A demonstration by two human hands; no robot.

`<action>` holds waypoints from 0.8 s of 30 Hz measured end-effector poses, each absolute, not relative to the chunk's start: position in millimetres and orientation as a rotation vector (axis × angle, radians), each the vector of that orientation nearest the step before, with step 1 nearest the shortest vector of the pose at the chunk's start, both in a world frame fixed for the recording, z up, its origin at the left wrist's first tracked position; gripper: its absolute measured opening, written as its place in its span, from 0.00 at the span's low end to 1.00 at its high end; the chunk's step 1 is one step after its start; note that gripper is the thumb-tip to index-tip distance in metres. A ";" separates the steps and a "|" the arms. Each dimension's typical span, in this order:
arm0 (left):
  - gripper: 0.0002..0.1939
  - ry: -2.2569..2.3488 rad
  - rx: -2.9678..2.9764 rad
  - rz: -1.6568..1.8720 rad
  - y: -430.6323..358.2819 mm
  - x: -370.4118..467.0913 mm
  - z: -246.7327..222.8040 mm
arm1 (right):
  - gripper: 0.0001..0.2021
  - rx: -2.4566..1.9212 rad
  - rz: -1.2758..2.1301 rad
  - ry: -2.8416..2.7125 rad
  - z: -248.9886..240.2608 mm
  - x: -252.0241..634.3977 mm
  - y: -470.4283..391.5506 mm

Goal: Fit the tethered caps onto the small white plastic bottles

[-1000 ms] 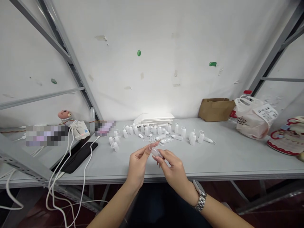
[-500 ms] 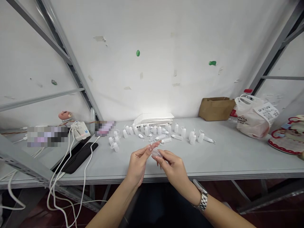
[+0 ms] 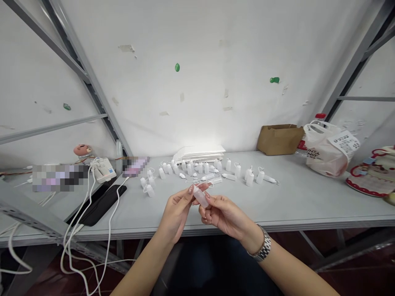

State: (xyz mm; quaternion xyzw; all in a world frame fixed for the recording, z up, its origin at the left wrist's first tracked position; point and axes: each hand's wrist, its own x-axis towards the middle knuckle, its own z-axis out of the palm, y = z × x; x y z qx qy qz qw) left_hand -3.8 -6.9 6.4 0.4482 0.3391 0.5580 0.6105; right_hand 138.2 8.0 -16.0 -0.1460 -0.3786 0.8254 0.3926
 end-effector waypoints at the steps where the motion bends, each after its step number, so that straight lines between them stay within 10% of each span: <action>1: 0.15 0.801 1.033 1.299 -7.2 -4.0 6.3 | 0.14 -0.404 2.057 -0.995 -15.7 137.7 7.5; 8: 0.12 0.885 1.077 1.407 -8.0 -1.8 0.4 | 0.13 -0.697 1.599 -1.327 -11.1 134.3 -1.8; 16: 0.11 0.906 0.948 1.486 -15.4 5.4 -2.7 | 0.18 -0.655 -0.062 -1.764 -34.4 129.5 -6.6; 24: 0.11 0.727 1.062 1.474 -14.8 13.5 -9.1 | 0.17 -0.711 0.066 -1.780 -36.0 128.7 -12.8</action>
